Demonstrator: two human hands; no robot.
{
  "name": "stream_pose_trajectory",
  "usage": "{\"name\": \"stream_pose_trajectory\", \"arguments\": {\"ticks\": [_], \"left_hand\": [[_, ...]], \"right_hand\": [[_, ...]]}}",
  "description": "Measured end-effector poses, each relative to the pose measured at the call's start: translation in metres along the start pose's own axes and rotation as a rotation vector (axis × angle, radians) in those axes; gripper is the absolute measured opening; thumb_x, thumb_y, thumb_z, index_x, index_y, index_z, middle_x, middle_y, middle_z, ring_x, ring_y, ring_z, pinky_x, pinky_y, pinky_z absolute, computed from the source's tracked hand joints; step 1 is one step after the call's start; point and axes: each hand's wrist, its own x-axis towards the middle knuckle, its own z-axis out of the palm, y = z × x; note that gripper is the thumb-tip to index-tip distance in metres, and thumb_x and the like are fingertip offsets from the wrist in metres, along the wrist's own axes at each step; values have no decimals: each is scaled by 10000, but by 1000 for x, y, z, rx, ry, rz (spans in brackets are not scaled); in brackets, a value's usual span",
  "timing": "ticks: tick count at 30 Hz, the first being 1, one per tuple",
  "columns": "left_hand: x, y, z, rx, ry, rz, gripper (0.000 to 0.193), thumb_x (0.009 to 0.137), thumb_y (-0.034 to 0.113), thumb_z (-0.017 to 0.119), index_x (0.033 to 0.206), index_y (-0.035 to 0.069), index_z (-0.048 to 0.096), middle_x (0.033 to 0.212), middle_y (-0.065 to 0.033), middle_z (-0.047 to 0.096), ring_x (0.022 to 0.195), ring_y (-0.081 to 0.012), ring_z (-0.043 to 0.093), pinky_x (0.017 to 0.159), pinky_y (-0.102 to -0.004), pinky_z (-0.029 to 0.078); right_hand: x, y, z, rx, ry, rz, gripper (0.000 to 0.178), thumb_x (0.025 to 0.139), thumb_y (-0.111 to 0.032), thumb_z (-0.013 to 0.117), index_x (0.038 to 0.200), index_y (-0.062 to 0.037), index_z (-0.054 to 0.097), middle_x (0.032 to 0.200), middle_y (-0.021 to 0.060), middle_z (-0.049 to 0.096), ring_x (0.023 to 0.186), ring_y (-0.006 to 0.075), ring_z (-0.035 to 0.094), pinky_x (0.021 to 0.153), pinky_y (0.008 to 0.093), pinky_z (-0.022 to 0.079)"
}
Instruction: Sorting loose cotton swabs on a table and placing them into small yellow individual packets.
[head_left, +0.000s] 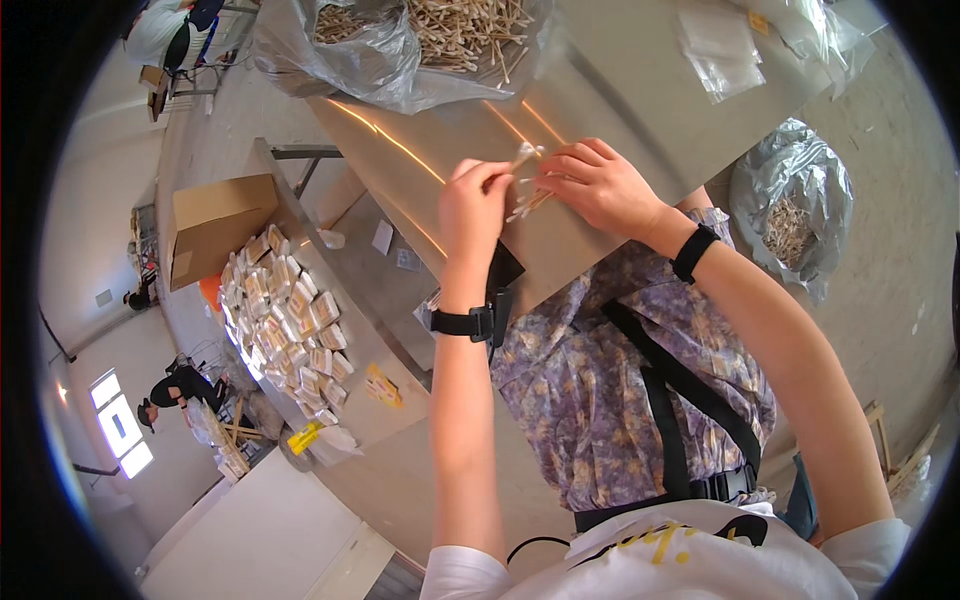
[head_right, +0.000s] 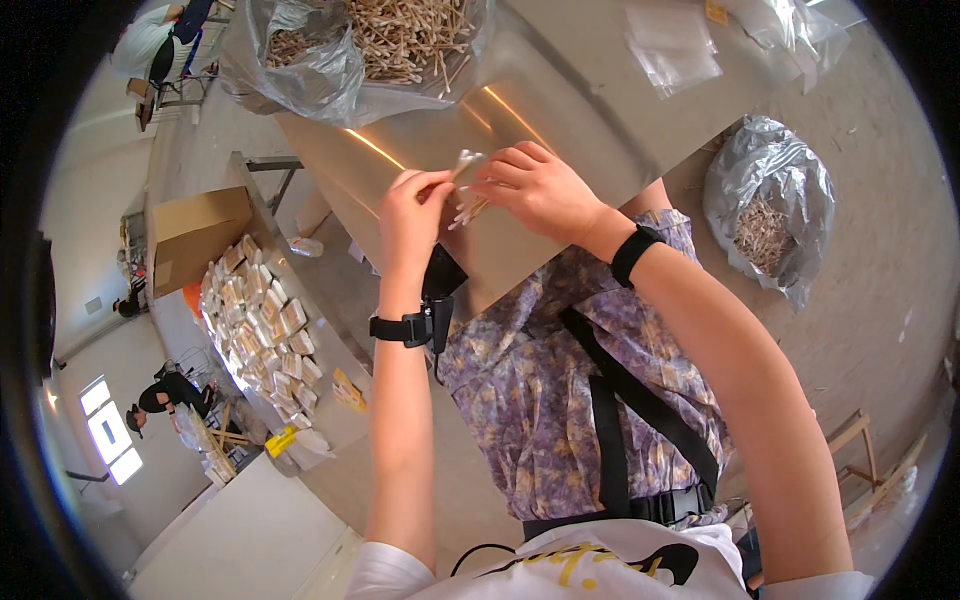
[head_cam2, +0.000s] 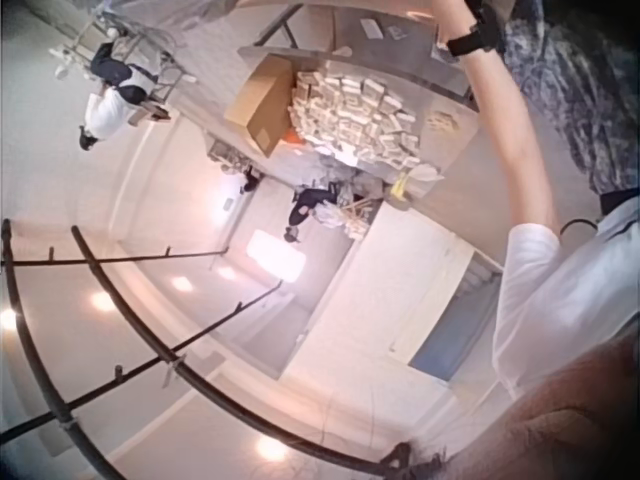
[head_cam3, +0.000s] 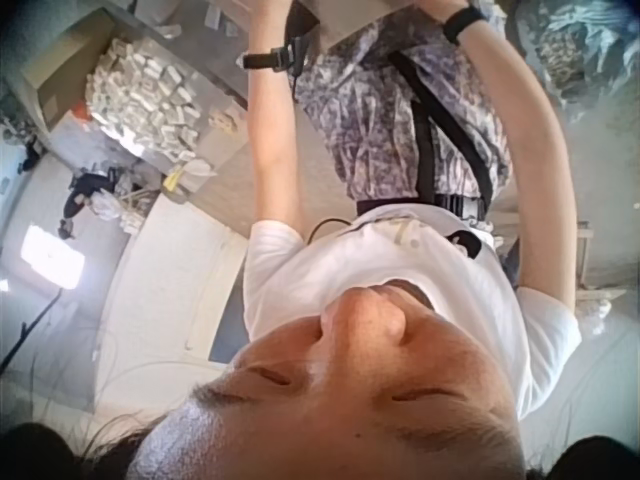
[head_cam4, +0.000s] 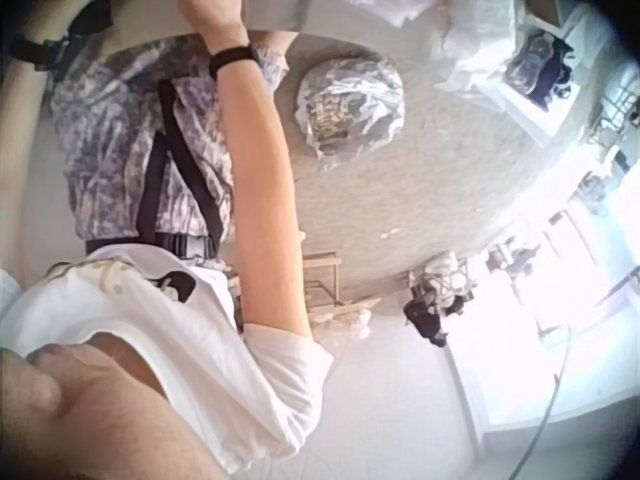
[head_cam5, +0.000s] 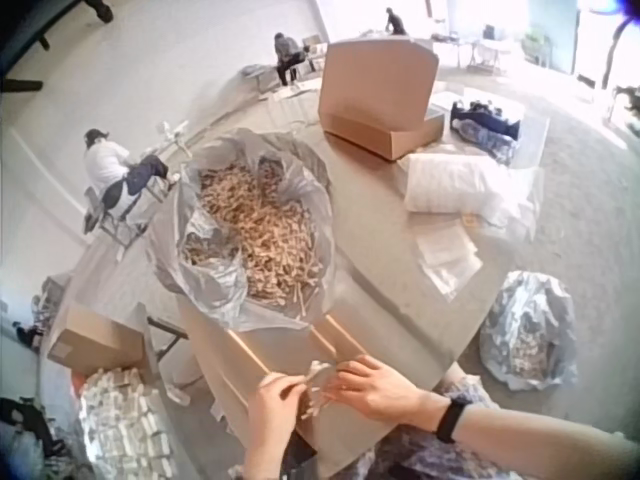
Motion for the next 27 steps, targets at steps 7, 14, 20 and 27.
{"name": "stream_pose_trajectory", "arguments": {"ticks": [7, 14, 20, 27], "left_hand": [[-11, 27, 5, -2, -162, -12, 206, 889, -1, 613, 1072, -11, 709, 1056, -119, 672, 930, -265, 673, 836, -348, 533], [-62, 52, 68, 399, 70, 114, 694, 952, 277, 583, 1471, -112, 336, 1521, -300, 374, 1445, -453, 310, 1188, -550, 249], [-37, 34, 88, 538, 118, 108, 888, 963, 470, 558, 1512, -139, 219, 1589, -326, 231, 1500, -451, 206, 1205, -552, 205], [-38, 34, 86, 561, 84, 122, 916, 970, 519, 541, 1511, -144, 214, 1588, -337, 223, 1502, -458, 188, 1209, -553, 181]], "right_hand": [[7, -5, -10, 179, 52, 194, 410, 829, -72, 624, 1235, -60, 567, 1190, 109, 625, 1144, 309, 584, 1012, 432, 459], [1, 2, -7, 290, 228, 547, 340, 874, -26, 525, 1213, -19, 554, 1165, 163, 617, 1151, 361, 551, 1004, 447, 445], [1, 0, -7, 318, 286, 587, 302, 902, -17, 493, 1198, -7, 550, 1156, 164, 622, 1135, 368, 554, 986, 444, 451], [0, 2, -2, 323, 315, 570, 279, 904, -26, 505, 1178, -15, 560, 1122, 152, 635, 1102, 358, 571, 956, 439, 468]]}}
